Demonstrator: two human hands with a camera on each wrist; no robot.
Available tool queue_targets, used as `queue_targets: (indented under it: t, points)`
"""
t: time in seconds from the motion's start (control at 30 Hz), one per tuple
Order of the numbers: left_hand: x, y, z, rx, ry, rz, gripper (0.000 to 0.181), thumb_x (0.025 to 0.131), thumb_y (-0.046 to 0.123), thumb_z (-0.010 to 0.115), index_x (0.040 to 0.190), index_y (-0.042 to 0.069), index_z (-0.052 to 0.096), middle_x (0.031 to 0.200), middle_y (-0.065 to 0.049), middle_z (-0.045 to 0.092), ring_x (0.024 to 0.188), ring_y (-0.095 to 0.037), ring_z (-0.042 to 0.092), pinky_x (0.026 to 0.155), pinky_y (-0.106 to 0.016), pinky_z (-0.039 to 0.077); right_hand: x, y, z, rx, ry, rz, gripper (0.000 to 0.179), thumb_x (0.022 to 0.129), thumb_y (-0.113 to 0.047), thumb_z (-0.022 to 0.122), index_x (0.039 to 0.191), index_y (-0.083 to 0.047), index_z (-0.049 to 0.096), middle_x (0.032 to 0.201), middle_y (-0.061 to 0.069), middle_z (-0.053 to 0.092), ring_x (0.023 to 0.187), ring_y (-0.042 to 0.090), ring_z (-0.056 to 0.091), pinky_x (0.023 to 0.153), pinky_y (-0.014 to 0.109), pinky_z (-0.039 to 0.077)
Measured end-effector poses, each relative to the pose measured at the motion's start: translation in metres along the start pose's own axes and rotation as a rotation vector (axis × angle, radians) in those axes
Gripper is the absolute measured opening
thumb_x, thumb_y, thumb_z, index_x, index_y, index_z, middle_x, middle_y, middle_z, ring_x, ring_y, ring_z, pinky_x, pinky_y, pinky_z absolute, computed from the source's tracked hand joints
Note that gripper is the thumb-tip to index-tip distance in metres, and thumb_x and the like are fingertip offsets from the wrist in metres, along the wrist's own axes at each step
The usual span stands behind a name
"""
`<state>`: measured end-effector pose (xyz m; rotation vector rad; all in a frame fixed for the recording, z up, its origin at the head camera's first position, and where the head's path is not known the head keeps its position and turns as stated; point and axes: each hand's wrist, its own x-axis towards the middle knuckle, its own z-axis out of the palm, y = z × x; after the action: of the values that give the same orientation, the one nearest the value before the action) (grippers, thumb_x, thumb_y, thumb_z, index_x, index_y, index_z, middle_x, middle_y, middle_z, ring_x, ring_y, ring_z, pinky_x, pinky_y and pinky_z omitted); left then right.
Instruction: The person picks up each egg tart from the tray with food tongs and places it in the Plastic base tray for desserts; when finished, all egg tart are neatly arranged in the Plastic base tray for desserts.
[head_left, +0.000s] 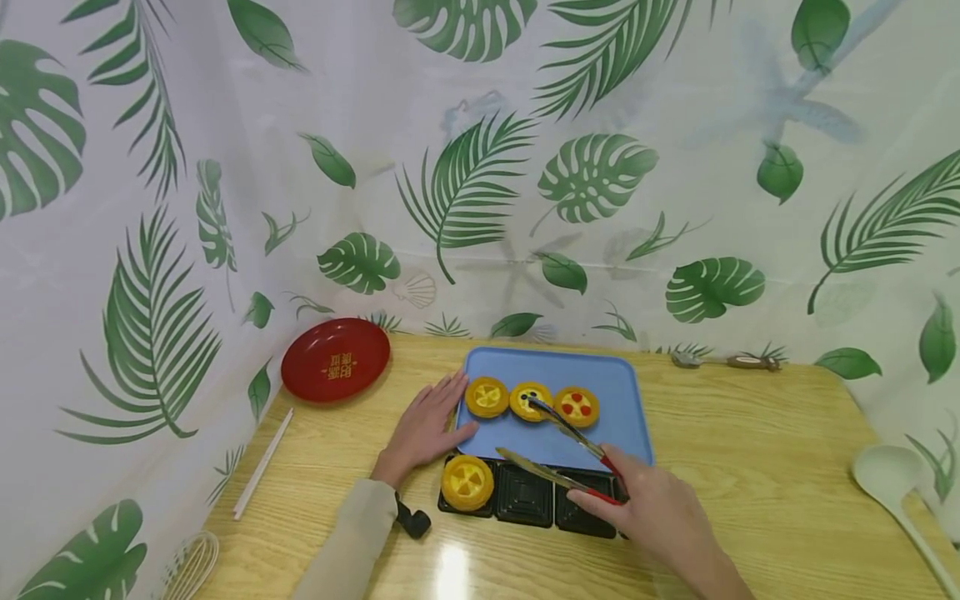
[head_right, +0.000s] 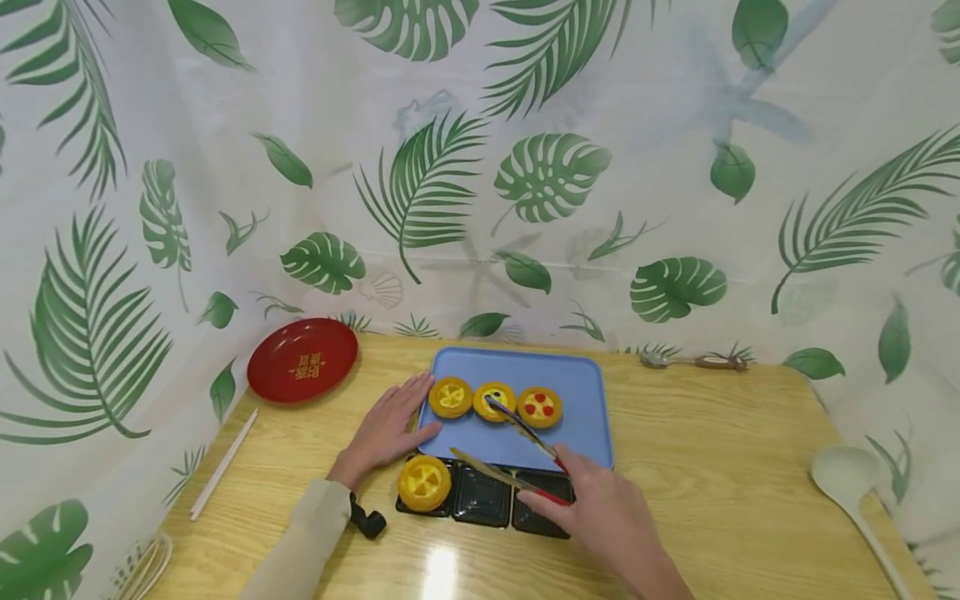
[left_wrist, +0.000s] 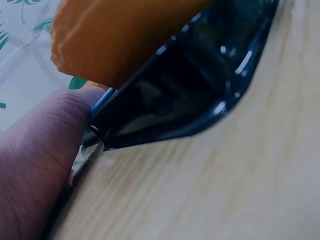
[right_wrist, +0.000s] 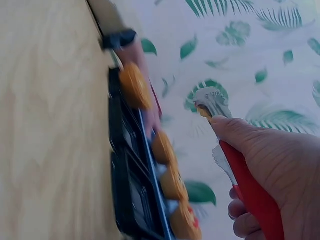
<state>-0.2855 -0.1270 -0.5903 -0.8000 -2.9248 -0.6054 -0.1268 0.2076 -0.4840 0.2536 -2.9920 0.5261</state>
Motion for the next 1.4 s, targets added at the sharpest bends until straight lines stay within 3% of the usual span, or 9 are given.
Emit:
queue_targets:
  t: [0.17, 0.3, 0.83, 1.17, 1.4]
  points:
    - [0.0, 0.001, -0.001, 0.005, 0.002, 0.0, 0.09, 0.101, 0.067, 0.044, 0.169, 0.015, 0.017, 0.175, 0.002, 0.014, 0.161, -0.021, 0.016, 0.13, -0.046, 0.013, 0.005, 0.025, -0.003, -0.036, 0.094, -0.008, 0.077, 0.083, -0.07, 0.075, 0.132, -0.012, 0.068, 0.061, -0.005, 0.039, 0.047, 0.011, 0.032, 0.041, 0.027, 0.024]
    - [0.001, 0.002, -0.001, 0.007, 0.001, -0.001, 0.09, 0.101, 0.067, 0.044, 0.169, 0.015, 0.016, 0.175, 0.002, 0.014, 0.161, -0.022, 0.016, 0.13, -0.047, 0.013, 0.008, 0.037, -0.004, -0.04, 0.105, 0.018, 0.074, 0.083, -0.071, 0.074, 0.127, -0.012, 0.068, 0.067, -0.005, 0.041, 0.052, 0.011, 0.035, 0.043, 0.028, 0.025]
    - [0.0, 0.001, 0.0, 0.015, -0.015, -0.01, 0.09, 0.101, 0.069, 0.043, 0.169, 0.016, 0.015, 0.175, 0.002, 0.015, 0.161, -0.021, 0.016, 0.13, -0.046, 0.013, 0.012, 0.049, -0.001, -0.059, 0.125, 0.04, 0.07, 0.082, -0.072, 0.075, 0.108, -0.009, 0.063, 0.07, -0.003, 0.048, 0.049, 0.013, 0.038, 0.04, 0.029, 0.029]
    - [0.001, 0.003, -0.002, 0.015, -0.021, -0.021, 0.09, 0.101, 0.068, 0.044, 0.169, 0.016, 0.015, 0.175, 0.003, 0.014, 0.161, -0.02, 0.015, 0.13, -0.045, 0.012, 0.017, 0.061, 0.005, -0.086, 0.099, 0.068, 0.09, 0.08, -0.076, 0.074, 0.131, -0.002, 0.061, 0.076, 0.0, 0.055, 0.053, 0.014, 0.043, 0.041, 0.03, 0.032]
    - [0.001, 0.002, -0.002, 0.016, -0.014, -0.018, 0.09, 0.101, 0.069, 0.044, 0.169, 0.017, 0.016, 0.175, 0.003, 0.015, 0.161, -0.02, 0.016, 0.13, -0.045, 0.014, 0.024, 0.07, 0.007, -0.107, 0.028, 0.102, 0.096, 0.081, -0.079, 0.07, 0.133, 0.002, 0.06, 0.098, 0.014, 0.07, 0.058, 0.017, 0.05, 0.041, 0.031, 0.037]
